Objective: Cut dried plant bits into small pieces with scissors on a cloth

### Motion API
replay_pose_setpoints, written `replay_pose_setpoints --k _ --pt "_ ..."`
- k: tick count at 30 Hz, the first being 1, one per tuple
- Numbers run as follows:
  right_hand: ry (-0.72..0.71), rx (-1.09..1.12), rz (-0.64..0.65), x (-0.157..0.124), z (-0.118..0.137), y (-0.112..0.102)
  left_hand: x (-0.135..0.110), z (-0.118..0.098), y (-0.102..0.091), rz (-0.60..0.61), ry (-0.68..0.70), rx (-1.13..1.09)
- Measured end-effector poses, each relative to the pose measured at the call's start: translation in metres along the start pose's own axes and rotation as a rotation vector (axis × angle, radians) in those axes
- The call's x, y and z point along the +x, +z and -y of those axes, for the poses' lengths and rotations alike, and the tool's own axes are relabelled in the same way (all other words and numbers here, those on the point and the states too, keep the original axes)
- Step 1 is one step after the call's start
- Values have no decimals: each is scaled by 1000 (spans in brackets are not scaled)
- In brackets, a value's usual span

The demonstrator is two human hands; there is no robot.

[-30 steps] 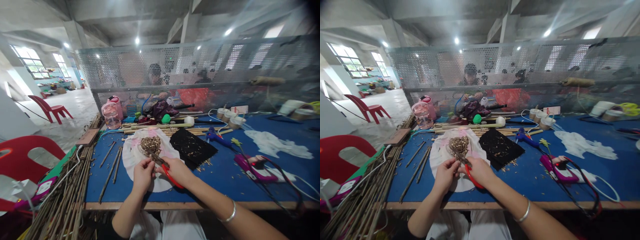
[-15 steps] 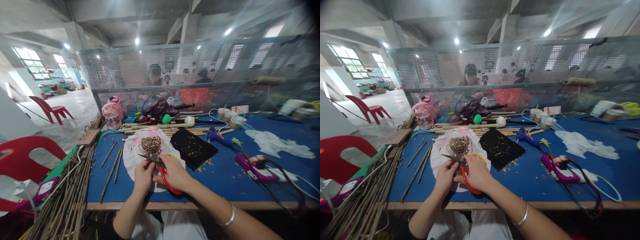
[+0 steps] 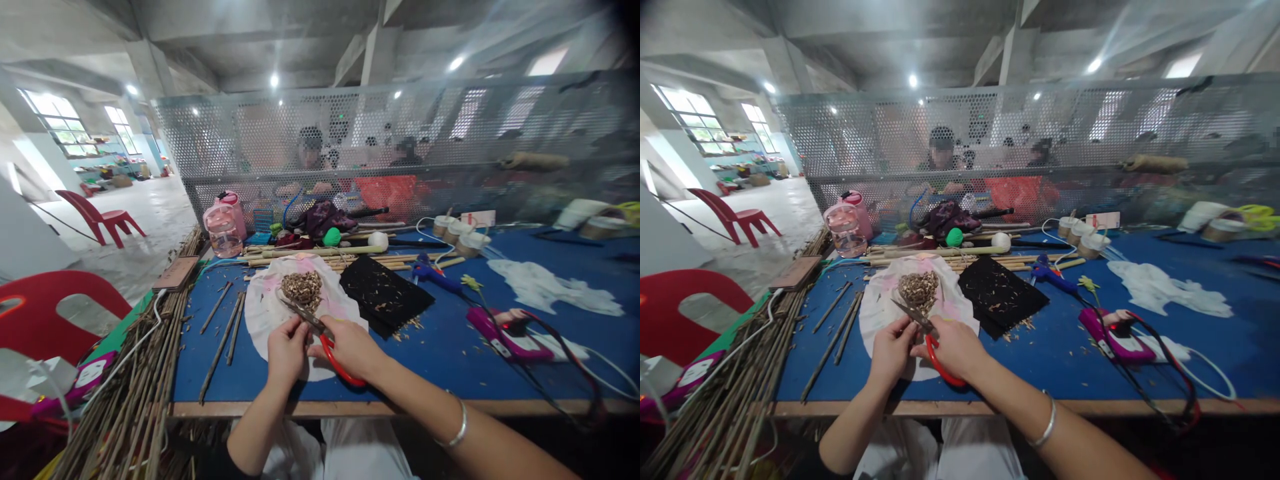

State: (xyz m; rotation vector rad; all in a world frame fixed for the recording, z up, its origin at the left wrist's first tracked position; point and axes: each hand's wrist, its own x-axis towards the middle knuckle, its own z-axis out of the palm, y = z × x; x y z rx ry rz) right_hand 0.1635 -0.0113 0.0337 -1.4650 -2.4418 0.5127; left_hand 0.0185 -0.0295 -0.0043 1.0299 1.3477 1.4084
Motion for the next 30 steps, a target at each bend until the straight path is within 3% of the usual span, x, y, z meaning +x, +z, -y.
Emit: replay_pose_setpoints --k 4,10,17,30 --pt "14 55 -2 3 -4 -4 0 1 2 49 -47 -64" --pt "-20 81 -83 1 -1 -6 -3 -7 5 30 -94 -266" --pt "-125 50 -100 -1 -3 3 -4 -5 5 71 -100 -217" --pt "-76 72 -48 0 2 6 -1 3 4 124 -130 -180"
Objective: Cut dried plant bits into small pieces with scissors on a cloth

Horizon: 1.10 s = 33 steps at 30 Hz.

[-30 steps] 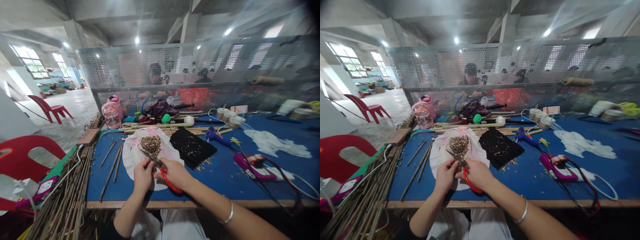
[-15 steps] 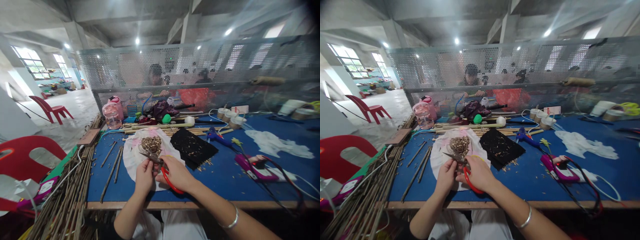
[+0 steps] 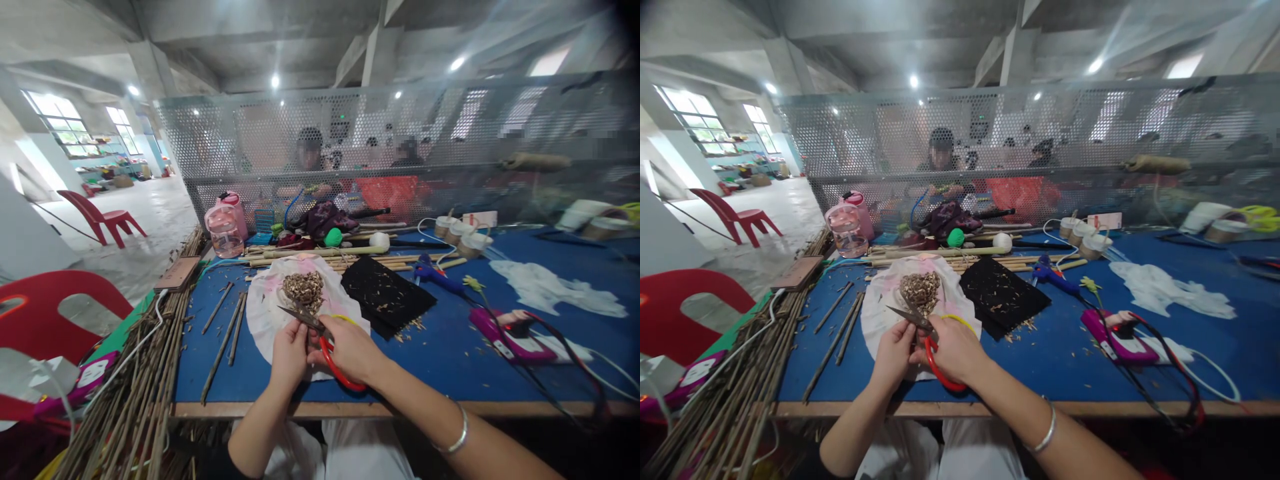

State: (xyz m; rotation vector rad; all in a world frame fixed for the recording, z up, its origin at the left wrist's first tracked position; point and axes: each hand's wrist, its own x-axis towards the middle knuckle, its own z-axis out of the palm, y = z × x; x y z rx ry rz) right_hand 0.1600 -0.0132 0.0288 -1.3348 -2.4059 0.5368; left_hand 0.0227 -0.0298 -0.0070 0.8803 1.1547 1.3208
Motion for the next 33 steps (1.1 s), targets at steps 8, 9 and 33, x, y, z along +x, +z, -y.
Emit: replay_pose_setpoints --k 8,9,33 --pt "161 34 12 -8 7 2 -2 -4 -2 -8 58 39" --pt "189 37 1 -11 11 3 -4 -6 -3 5 71 48" --pt "544 -355 -338 -98 -96 -33 -8 -30 -67 -399 227 1224"
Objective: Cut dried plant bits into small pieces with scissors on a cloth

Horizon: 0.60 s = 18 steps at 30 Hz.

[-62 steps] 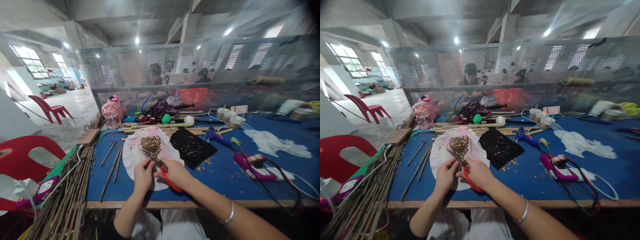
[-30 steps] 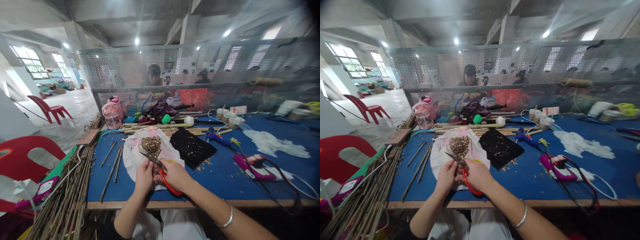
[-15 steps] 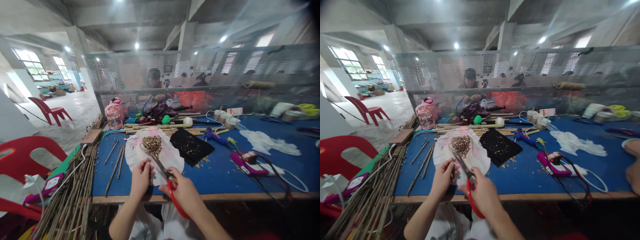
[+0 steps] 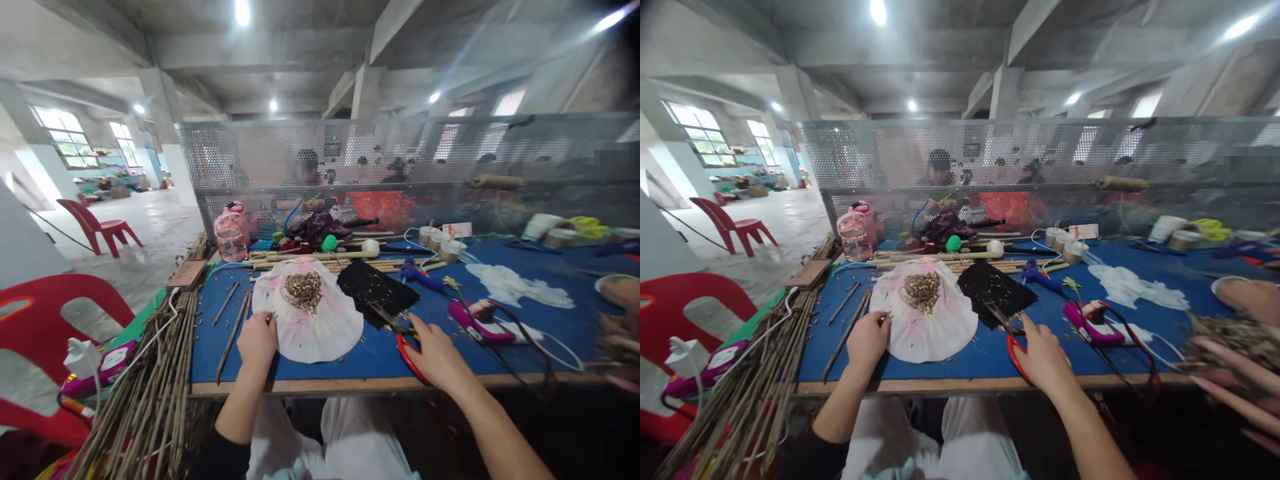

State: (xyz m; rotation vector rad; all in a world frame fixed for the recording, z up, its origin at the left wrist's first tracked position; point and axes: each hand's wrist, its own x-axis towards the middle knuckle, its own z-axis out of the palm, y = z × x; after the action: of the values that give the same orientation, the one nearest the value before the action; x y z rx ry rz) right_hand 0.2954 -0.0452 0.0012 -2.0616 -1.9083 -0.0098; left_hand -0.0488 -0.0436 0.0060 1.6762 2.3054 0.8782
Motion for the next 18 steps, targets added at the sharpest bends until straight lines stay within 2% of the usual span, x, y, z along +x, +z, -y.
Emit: replay_pose_setpoints --k 3,5,7,10,14,18 --pt "-78 383 -290 -24 1 5 -4 -1 -1 -136 22 37" --pt "45 650 -452 -45 6 7 -8 -6 -1 -279 80 -14" --pt "208 911 -476 -62 12 8 -11 -13 2 -354 177 -131" --pt "357 1126 -500 -72 17 5 -14 -28 8 -324 294 -332" --pt "342 1088 -601 -52 9 -1 -12 -51 14 -240 386 -440" --pt "191 771 -541 -22 -1 0 -5 -75 15 -183 456 -443"
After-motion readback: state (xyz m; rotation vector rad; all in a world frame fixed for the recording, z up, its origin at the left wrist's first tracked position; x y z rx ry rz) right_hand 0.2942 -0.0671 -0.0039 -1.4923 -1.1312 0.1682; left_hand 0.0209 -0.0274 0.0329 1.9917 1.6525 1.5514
